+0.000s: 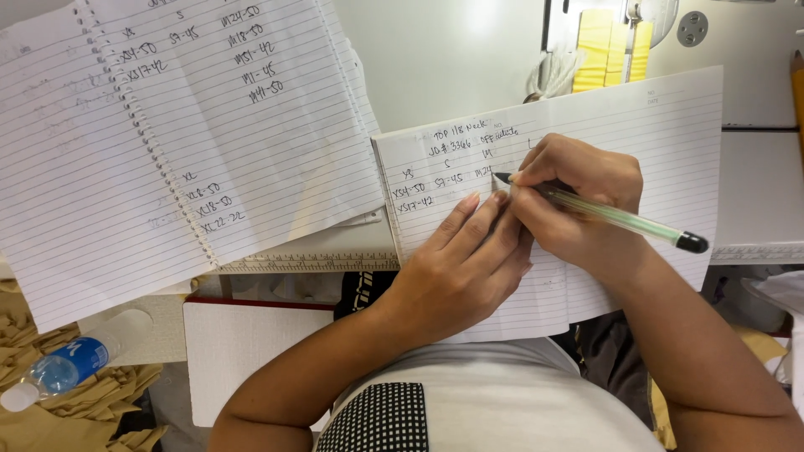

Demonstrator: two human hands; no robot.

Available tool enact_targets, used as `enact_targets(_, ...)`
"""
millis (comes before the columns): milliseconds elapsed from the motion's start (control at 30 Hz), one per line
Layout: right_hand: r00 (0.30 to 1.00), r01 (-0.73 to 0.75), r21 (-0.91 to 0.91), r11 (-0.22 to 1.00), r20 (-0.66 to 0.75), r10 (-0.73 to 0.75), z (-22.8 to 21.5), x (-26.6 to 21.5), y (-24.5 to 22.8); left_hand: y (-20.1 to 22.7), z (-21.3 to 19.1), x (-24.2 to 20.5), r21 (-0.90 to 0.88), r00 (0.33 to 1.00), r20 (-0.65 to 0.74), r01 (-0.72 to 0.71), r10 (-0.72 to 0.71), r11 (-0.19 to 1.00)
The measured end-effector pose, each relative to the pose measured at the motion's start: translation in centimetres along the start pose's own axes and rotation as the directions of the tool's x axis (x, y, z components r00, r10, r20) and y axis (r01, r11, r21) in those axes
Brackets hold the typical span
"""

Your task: The person writes in a lined notebook using a pen, referencing a larger open notebook on the left. They flip pages in the notebook and continue writing entries throughout the clip.

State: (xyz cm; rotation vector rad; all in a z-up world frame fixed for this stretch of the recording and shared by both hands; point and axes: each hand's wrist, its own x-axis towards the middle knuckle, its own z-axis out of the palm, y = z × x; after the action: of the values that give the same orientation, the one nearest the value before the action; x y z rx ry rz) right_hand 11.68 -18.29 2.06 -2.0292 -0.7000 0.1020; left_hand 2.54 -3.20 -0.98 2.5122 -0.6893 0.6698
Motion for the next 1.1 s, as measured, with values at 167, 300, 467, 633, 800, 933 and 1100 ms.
enact_targets(167, 1.000, -0.006, -0.003, 1.000, -0.029, 0.006, 0.0, -0.3, 0.4, 0.0, 0.0, -0.1, 0.024, 1.000, 0.007, -0.008, 0.008, 1.000)
enact_targets(300, 0.994, -0.017, 0.033, 0.999, -0.111, 0.021, -0.2, -0.9, 0.7, 0.0, -0.1, 0.1, 0.049, 1.000, 0.001, -0.012, 0.012, 0.999)
enact_targets(467, 0.995, 0.010, -0.035, 0.999, -0.098, -0.014, 0.1, -0.9, 0.9, 0.0, 0.1, 0.0, 0.030, 1.000, -0.012, -0.003, 0.004, 1.000)
enact_targets(633, 0.998, 0.005, -0.058, 0.998, -0.054, -0.009, -0.1, -0.7, 0.6, 0.0, 0.0, -0.1, 0.007, 1.000, 0.002, 0.001, -0.001, 1.000)
enact_targets(800, 0.997, -0.015, -0.014, 1.000, -0.076, 0.014, -0.1, -0.7, 0.6, 0.1, -0.1, -0.3, 0.011, 1.000, 0.020, 0.001, -0.002, 1.000)
enact_targets(933, 0.998, -0.012, -0.023, 1.000, -0.067, 0.010, -0.1, -1.0, 0.5, 0.2, -0.1, -0.4, -0.032, 0.999, 0.016, 0.029, -0.028, 0.999)
enact_targets(1100, 0.990, -0.063, -0.043, 0.997, -0.127, 0.057, -0.1, -1.5, 1.4, 0.3, 0.0, -0.5, -0.021, 0.999, 0.018, 0.034, -0.033, 0.999)
